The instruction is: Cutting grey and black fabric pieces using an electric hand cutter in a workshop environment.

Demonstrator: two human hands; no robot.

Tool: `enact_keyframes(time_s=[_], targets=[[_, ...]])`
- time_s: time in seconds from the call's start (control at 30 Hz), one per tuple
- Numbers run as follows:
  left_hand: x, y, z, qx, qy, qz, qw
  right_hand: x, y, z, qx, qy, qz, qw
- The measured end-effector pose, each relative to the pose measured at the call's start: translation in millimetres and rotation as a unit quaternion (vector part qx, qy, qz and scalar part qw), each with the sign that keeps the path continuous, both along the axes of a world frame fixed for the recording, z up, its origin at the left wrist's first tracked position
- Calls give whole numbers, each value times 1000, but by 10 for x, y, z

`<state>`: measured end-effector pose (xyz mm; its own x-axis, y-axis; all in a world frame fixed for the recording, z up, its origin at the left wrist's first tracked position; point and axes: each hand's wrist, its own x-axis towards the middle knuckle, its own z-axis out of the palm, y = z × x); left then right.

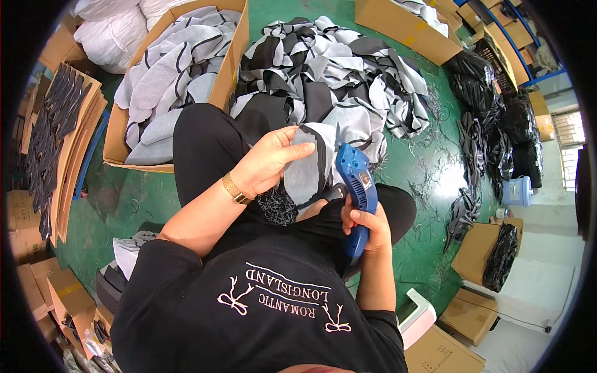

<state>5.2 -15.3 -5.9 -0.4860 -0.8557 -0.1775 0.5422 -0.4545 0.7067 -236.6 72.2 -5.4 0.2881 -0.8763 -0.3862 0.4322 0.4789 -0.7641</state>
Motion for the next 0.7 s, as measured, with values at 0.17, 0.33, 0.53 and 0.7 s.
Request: enact_keyframes(time_s=[0.17,0.33,0.53,0.7], targets=[[25,-20,102,11,-14,47,999,-48,120,183,-46,226,-21,973],[31,-42,98,-5,-37,88,995,-20,236,264,-76,346,35,934],[25,-20,100,-27,-66,100,992,43,238,300,-81,406,29,910],[34,27,138,-45,-119,95,987,49,219,306,-106,419,22,902]])
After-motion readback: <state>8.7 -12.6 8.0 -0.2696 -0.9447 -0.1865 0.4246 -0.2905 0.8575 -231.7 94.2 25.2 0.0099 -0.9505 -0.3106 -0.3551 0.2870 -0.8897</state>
